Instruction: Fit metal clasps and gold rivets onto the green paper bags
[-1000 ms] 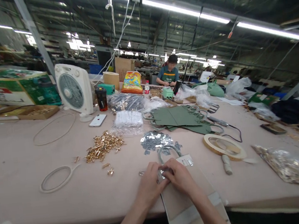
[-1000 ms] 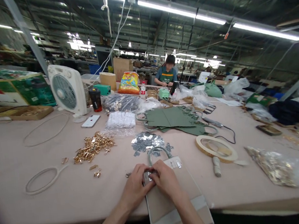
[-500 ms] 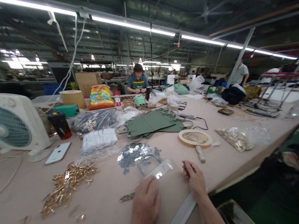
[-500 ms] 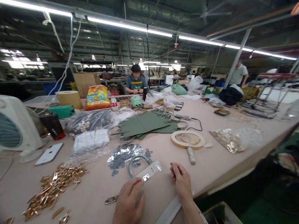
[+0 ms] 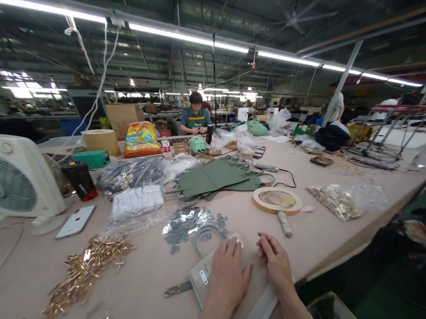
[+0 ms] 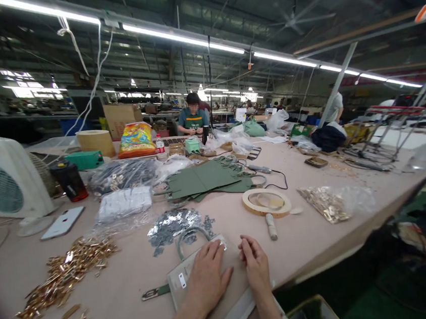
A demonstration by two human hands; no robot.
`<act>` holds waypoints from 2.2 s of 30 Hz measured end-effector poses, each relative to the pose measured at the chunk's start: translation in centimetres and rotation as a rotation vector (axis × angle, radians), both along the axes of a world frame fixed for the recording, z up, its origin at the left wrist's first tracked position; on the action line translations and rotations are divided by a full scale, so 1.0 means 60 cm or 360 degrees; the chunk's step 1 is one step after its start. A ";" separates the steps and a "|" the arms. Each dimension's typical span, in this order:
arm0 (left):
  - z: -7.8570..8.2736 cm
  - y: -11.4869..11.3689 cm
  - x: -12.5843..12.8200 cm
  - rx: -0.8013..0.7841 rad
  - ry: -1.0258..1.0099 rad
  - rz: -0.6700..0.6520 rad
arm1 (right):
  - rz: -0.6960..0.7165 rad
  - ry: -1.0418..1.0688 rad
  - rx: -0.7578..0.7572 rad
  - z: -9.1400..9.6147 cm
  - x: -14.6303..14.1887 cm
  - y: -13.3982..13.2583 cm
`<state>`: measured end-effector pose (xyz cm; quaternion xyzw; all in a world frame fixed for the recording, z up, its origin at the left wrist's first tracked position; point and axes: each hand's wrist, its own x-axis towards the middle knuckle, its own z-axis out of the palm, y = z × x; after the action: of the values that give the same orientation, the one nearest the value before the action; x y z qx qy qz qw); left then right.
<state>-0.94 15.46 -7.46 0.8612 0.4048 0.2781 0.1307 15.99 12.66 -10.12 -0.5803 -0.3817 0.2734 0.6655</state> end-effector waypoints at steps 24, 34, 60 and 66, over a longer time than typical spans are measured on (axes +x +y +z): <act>0.009 -0.004 -0.003 -0.0091 0.0191 0.0085 | -0.0042 -0.0118 -0.0138 0.009 0.145 0.073; 0.005 -0.005 -0.004 -0.0030 0.0191 0.0101 | 0.0300 0.1154 0.0537 0.059 -0.018 0.108; -0.005 0.001 -0.006 -0.0027 0.0113 0.0086 | 0.0076 0.0570 0.0571 0.036 -0.067 0.136; 0.005 -0.001 -0.005 -0.0034 0.0171 0.0087 | 0.0249 0.0070 0.0215 0.055 -0.079 0.162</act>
<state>-1.27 15.38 -7.18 0.8621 0.4377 0.2305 0.1103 11.24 22.38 -6.80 -0.4964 -0.4287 0.3107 0.6880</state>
